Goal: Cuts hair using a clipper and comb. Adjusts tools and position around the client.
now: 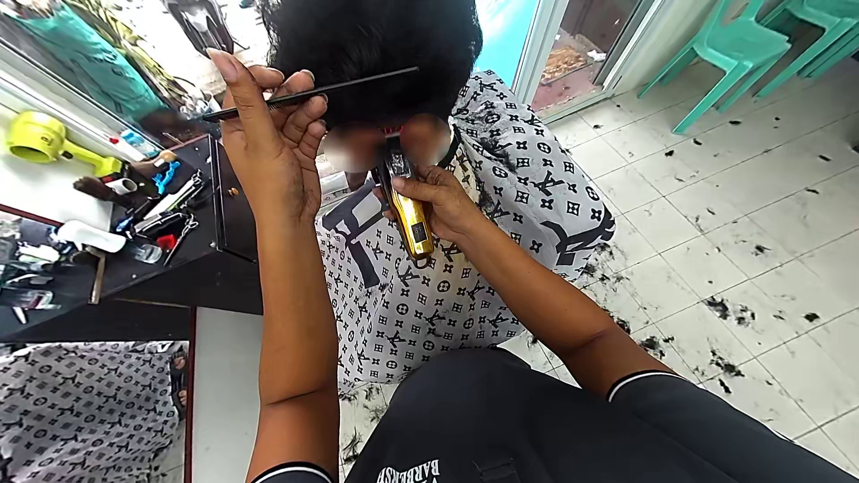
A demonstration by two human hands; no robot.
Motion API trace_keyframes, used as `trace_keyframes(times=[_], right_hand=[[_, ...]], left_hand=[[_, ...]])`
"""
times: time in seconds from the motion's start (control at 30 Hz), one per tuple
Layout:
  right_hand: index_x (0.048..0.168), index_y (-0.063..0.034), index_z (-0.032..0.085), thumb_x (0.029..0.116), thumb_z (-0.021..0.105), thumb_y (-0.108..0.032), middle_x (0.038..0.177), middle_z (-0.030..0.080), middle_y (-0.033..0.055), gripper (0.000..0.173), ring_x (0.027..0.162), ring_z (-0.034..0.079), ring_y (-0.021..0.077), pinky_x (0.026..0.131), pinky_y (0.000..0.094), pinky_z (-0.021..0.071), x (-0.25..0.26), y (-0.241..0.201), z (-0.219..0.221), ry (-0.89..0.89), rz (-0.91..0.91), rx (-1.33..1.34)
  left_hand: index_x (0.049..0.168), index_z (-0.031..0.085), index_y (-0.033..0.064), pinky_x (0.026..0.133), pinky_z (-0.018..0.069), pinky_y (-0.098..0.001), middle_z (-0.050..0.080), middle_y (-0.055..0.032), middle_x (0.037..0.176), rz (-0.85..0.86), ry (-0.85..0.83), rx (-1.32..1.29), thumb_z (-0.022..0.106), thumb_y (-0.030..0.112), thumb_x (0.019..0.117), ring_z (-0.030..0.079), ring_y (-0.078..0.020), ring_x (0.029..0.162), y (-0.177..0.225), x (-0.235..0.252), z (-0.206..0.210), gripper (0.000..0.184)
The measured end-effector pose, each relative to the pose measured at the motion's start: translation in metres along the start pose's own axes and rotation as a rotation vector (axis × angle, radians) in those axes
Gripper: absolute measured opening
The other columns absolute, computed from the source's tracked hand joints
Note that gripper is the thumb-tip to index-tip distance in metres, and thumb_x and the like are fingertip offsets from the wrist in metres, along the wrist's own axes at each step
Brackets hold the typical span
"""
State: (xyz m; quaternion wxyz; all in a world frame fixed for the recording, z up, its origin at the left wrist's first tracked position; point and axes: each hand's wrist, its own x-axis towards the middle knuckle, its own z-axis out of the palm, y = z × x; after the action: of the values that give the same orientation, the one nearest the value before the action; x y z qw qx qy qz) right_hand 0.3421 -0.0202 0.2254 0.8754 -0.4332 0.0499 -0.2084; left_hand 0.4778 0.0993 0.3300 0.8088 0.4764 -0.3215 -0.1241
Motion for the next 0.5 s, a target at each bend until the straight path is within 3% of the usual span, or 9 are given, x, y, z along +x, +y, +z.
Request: trace_keyframes(times=[0.17, 0.27, 0.33, 0.5], right_hand=[[0.135, -0.0001, 0.045, 0.0928, 0.067, -0.008, 0.116, 0.066, 0.0155, 0.048, 0.101, 0.07, 0.0267, 0.086, 0.0454, 0.062, 0.006, -0.004, 0.001, -0.077, -0.247, 0.017], [0.131, 0.0, 0.048, 0.0981, 0.061, -0.009, 0.111, 0.068, 0.0173, 0.036, 0.093, 0.071, 0.0262, 0.082, 0.0434, 0.0623, -0.001, 0.005, 0.003, -0.019, -0.068, 0.053], [0.128, -0.0016, 0.05, 0.1008, 0.057, -0.011, 0.111, 0.069, 0.0175, 0.029, 0.095, 0.072, 0.0268, 0.082, 0.0421, 0.0624, -0.004, 0.008, 0.002, -0.021, 0.011, 0.133], [0.127, -0.0035, 0.05, 0.0981, 0.06, -0.015, 0.111, 0.07, 0.0176, 0.033, 0.095, 0.073, 0.0274, 0.082, 0.0418, 0.0622, 0.001, 0.007, -0.001, -0.084, -0.148, 0.218]], left_hand=[[0.109, 0.056, 0.0116, 0.068, 0.0613, -0.0224, 0.076, -0.0029, 0.095, -0.025, 0.02, 0.056, 0.029, 0.032, 0.1144, 0.075, -0.0109, 0.08, 0.0, -0.001, 0.002, 0.035], [0.109, 0.055, 0.0121, 0.068, 0.0612, -0.0223, 0.075, -0.0028, 0.094, -0.01, -0.001, 0.001, 0.026, 0.033, 0.1146, 0.074, -0.0108, 0.079, 0.001, -0.001, 0.004, 0.036], [0.108, 0.054, 0.0118, 0.067, 0.0613, -0.0226, 0.075, -0.0037, 0.095, 0.007, -0.011, -0.009, 0.025, 0.033, 0.1147, 0.074, -0.0114, 0.079, 0.0, -0.002, 0.006, 0.036], [0.108, 0.056, 0.0103, 0.069, 0.0621, -0.0233, 0.077, -0.0056, 0.097, 0.028, -0.028, 0.081, 0.03, 0.028, 0.1146, 0.076, -0.013, 0.083, -0.001, -0.003, 0.01, 0.033]])
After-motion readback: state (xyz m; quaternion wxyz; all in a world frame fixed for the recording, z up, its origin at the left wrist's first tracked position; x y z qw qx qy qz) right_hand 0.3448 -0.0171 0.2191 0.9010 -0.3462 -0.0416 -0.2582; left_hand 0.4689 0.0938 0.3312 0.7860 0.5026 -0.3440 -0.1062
